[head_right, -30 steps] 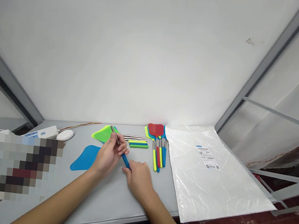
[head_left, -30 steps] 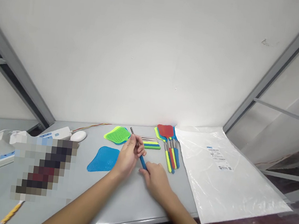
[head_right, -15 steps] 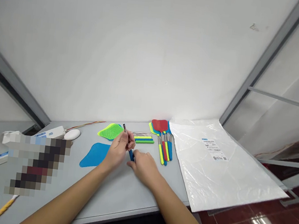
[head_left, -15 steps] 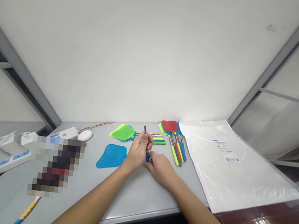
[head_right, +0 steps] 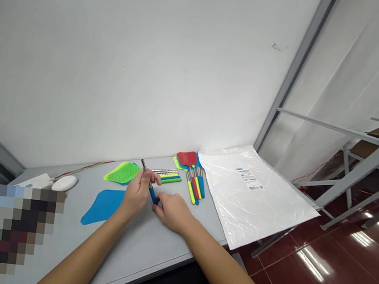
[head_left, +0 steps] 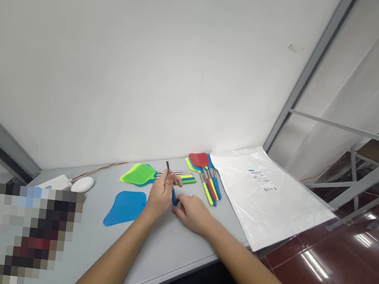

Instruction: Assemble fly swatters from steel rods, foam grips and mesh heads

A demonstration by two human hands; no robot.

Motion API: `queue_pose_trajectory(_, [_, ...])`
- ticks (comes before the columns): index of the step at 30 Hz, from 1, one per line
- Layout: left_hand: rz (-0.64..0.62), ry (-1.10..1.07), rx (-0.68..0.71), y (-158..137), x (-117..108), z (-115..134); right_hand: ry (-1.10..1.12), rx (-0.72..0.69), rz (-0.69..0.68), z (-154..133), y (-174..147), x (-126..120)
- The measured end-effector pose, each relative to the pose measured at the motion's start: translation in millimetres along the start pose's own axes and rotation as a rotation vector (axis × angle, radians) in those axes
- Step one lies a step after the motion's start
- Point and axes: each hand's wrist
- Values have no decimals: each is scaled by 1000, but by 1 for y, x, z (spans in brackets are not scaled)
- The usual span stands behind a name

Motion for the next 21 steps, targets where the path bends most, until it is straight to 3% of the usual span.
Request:
queue_pose_trajectory(11, [-140, 162, 18, -12, 13, -2, -65, -15, -19, 3, 2, 5])
queue_pose_trajectory(21, [-157, 157, -18, -23, 20, -3, -87, -60, -51, 4, 2, 6])
Point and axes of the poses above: each hand's wrist, its own y-axis towards the middle knuckle, its own x-axis out of the palm, z = x × y, and after that the axes turned 15 degrees about x, right-handed
